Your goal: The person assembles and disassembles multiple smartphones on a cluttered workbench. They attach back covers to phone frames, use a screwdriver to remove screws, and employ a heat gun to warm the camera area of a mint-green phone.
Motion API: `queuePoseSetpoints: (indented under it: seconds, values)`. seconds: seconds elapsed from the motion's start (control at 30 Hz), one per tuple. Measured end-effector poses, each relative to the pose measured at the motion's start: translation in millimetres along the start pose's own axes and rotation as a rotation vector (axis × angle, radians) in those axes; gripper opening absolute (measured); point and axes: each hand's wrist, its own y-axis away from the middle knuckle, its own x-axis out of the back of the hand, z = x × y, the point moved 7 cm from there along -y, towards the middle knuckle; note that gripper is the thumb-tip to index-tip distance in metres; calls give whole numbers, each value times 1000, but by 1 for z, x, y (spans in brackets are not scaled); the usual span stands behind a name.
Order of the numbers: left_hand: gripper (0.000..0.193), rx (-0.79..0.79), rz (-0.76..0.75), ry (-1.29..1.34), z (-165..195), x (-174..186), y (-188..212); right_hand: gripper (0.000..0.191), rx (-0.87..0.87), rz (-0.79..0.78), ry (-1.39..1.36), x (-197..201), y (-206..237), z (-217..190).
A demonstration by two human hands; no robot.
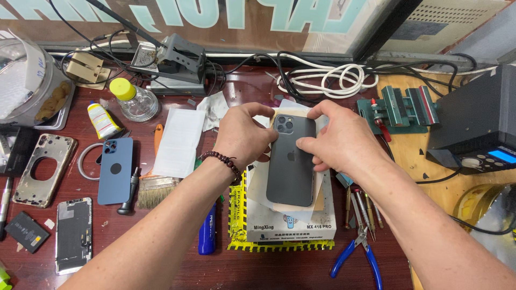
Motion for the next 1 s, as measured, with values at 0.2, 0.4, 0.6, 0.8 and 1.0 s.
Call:
queuePoseSetpoints:
  seconds: [0.2, 0.4, 0.6, 0.8, 1.0]
  values:
    - [42, 69, -43, 34, 1, -1, 0, 60, 234, 202, 197, 3, -17, 3]
    - [33, 124, -35, 92, -4, -2, -4, 47, 213, 218, 112, -2, -40, 5]
    - [19, 128, -52, 144, -11, -3, -7, 39, 208, 160, 114, -2, -45, 1]
    - [8, 145, -15, 173, -14, -3, -10, 38, 182, 113, 147, -2, -48, -2]
    - [7, 124, -28, 139, -13, -3, -12, 38, 185, 86, 138, -2, -47, -5]
